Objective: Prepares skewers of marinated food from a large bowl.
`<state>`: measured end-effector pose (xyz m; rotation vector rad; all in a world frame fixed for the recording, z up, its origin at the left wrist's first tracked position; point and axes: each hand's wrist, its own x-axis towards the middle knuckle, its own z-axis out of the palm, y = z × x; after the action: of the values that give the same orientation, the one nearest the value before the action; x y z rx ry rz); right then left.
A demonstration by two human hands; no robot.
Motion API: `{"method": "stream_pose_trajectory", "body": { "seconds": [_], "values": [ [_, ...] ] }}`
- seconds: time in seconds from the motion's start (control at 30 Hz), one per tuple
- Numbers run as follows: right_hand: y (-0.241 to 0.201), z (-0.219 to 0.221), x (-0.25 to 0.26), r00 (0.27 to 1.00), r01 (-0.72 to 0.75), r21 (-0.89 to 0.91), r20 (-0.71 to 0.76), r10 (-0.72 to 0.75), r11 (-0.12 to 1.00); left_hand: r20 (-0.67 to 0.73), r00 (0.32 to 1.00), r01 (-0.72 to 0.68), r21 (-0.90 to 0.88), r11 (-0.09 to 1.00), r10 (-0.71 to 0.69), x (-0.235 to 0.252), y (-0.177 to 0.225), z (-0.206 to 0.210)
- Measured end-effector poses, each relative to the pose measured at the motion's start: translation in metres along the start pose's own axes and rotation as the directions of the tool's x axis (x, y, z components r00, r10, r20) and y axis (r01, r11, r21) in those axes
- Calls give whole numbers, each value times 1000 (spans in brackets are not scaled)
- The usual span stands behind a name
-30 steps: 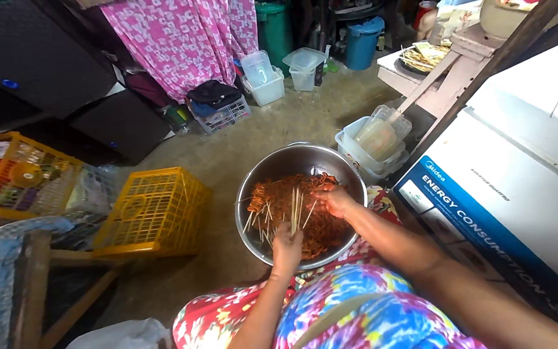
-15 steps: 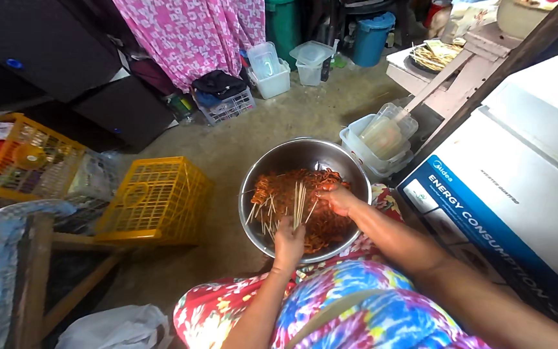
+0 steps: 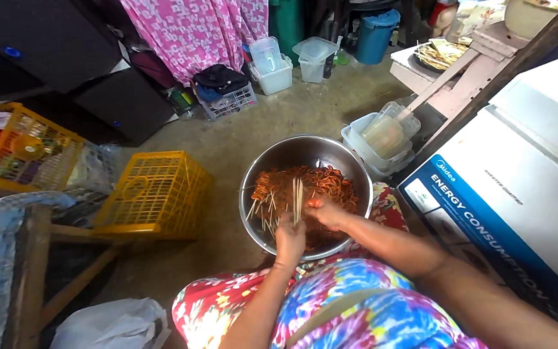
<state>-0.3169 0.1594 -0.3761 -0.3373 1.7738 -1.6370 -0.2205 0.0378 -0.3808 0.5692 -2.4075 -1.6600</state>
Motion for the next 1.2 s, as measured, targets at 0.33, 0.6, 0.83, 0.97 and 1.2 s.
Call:
{"method": "stream_pose_trajectory", "body": {
  "seconds": [0.33, 0.6, 0.83, 0.97, 1.2],
  "values": [
    [-13, -55, 34, 954, -109, -305, -299, 13, 946, -44, 998, 46, 20, 999, -45, 1, 3, -2],
    [-4, -55, 39, 964, -239, -815, -136, 227, 528, -33, 999, 41, -35, 999, -43, 3, -3, -3],
    [-7, -50, 36, 960, -191, -874, -71, 271, 447, -38, 997, 60, -76, 995, -63, 3, -4, -3],
    [-2, -67, 33, 992, -56, -498, -125, -9, 865, -37, 998, 40, -125, 991, -45, 3, -7, -4],
    [-11, -63, 27, 984, 52, 173, -178, -21, 984, -42, 999, -23, -192, 981, 15, 2, -8, -3]
  ]
}}
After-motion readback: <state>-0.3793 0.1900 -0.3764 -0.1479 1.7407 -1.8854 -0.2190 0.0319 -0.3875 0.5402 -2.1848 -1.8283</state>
